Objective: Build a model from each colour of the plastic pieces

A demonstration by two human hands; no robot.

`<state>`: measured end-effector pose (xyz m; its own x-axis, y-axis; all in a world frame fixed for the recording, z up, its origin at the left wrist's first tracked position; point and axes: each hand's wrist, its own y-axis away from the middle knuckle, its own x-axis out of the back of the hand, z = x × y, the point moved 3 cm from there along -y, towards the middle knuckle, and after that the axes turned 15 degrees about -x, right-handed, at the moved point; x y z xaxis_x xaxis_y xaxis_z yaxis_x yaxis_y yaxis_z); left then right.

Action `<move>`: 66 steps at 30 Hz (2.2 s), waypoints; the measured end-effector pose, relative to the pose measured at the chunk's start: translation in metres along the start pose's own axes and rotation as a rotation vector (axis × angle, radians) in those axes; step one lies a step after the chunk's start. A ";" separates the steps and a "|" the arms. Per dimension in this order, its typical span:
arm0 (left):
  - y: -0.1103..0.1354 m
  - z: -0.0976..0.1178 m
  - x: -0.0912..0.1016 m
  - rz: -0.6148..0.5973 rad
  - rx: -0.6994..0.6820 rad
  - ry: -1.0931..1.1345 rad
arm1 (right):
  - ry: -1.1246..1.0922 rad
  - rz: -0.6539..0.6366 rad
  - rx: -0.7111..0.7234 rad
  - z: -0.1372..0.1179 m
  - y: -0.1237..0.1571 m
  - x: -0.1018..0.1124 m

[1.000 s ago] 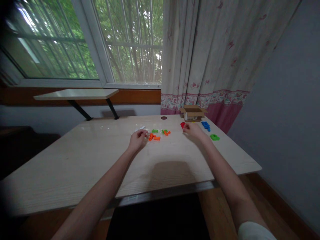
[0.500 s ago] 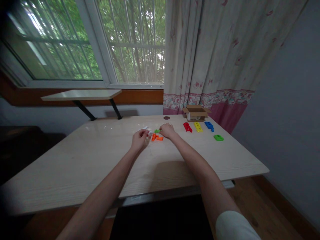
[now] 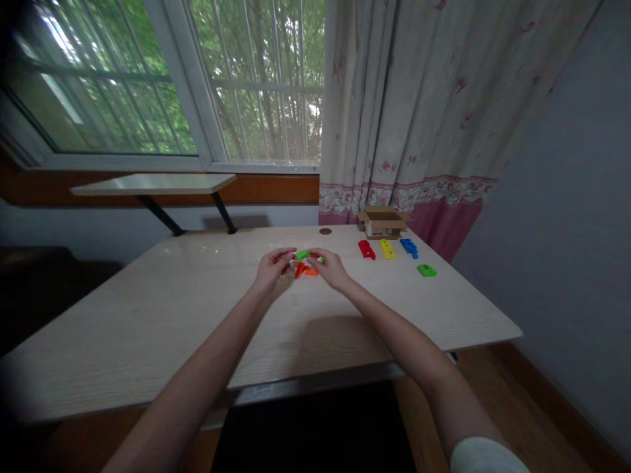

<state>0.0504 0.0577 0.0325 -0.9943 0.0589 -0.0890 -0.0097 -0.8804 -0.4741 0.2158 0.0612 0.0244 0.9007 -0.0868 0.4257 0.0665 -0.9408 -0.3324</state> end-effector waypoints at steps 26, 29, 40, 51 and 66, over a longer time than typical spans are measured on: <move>0.012 0.008 -0.014 -0.247 0.151 0.303 | -0.033 0.044 0.087 -0.001 0.008 0.003; 0.012 0.010 -0.015 -0.247 0.155 0.320 | -0.064 0.054 0.114 -0.002 0.008 0.003; 0.008 0.008 -0.011 -0.063 0.127 0.304 | -0.124 0.079 0.043 -0.002 0.009 -0.001; 0.004 0.002 -0.009 -0.013 0.135 0.379 | -0.622 -0.082 -0.222 -0.007 0.004 -0.005; 0.006 0.004 -0.010 -0.039 0.146 0.404 | -0.701 0.013 -0.313 -0.010 0.009 -0.005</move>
<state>0.0601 0.0499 0.0338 -0.8717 0.2470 -0.4232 -0.0901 -0.9297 -0.3571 0.2074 0.0502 0.0279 0.9691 0.0311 -0.2448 0.0230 -0.9991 -0.0359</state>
